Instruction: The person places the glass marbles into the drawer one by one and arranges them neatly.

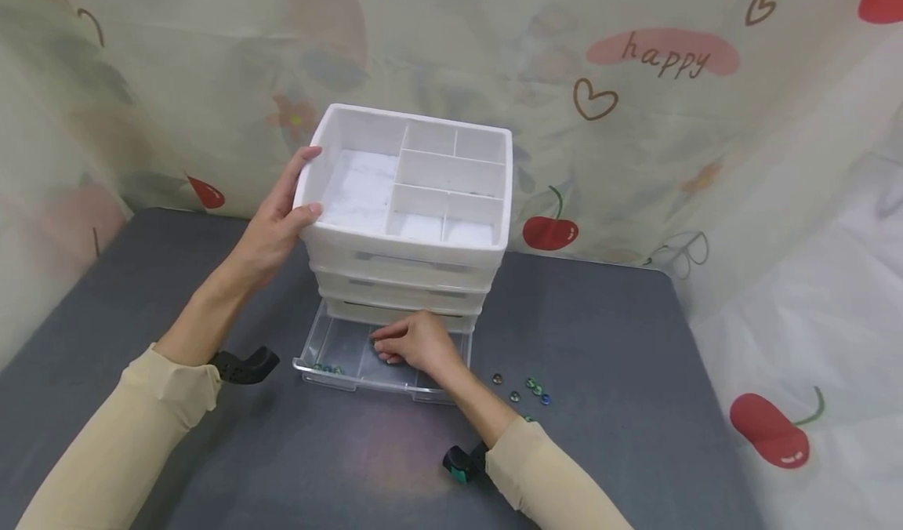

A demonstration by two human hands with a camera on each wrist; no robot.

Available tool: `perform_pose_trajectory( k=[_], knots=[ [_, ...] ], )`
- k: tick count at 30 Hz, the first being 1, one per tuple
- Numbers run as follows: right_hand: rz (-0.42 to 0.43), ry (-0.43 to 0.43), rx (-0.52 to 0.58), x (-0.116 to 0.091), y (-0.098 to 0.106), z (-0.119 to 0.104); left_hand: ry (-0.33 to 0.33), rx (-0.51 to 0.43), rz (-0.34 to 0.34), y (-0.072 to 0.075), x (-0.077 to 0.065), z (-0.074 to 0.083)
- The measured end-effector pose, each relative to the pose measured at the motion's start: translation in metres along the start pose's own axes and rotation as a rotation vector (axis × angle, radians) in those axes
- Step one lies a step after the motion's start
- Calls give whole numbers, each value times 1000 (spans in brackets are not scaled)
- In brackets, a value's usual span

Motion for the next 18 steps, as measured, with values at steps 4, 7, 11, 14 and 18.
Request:
perform_pose_trajectory(
  k=[4, 7, 11, 14, 18],
  knots=[
    [0, -13, 27, 1, -1, 1, 0, 6, -2, 0, -1, 0],
    [0, -28, 43, 1, -2, 2, 2, 0, -4, 1, -1, 0],
    [2, -43, 53, 1, -3, 2, 2, -13, -4, 0, 0, 0],
    [4, -44, 45, 0, -2, 1, 4, -11, -3, 0, 0, 0],
    [7, -38, 34, 0, -1, 1, 1, -7, -4, 0, 0, 0]
  ],
)
Point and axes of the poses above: each hand's wrist, its own x-axis towards the middle knuckle, its own y-axis out of the back of the hand, z = x × y, the point moved 3 cm from there along x, towards the middle knuckle, and after that the axes turned 1 degree about -y, right-handed, at the moved point
